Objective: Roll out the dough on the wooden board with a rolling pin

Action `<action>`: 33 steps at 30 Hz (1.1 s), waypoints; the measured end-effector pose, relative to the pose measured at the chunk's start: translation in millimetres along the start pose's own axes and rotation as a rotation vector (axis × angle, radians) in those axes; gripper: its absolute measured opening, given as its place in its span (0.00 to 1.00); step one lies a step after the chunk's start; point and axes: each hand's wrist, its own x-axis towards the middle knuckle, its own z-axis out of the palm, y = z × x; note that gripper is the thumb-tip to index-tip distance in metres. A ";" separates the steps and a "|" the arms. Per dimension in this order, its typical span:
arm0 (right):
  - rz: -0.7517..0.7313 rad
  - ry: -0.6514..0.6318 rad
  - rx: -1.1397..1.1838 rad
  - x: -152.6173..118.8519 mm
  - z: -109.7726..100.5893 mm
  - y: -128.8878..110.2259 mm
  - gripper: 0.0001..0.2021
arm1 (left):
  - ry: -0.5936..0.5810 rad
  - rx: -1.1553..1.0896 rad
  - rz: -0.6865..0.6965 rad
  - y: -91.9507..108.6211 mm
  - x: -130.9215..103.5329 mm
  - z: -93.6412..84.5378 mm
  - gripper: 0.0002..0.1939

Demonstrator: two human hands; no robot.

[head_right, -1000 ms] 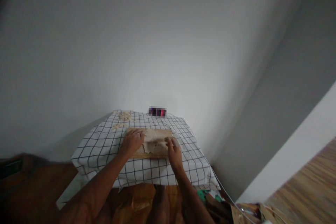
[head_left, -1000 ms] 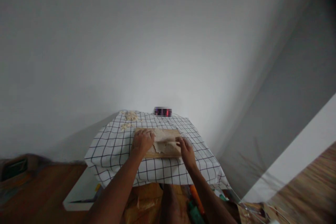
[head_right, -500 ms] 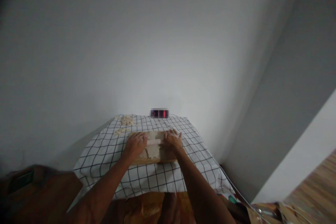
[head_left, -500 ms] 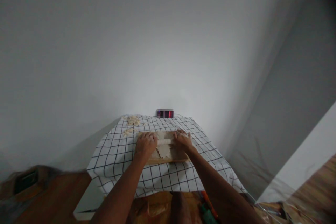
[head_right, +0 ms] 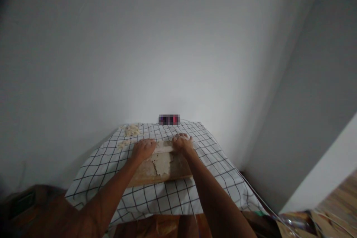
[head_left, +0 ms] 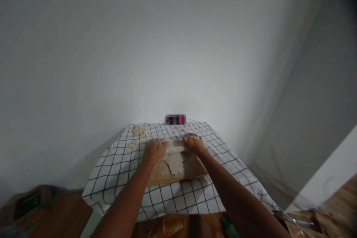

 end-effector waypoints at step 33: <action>0.106 0.000 0.095 79.3 6.3 1.9 0.24 | -0.145 -0.069 -0.140 -13.2 82.8 2.0 0.27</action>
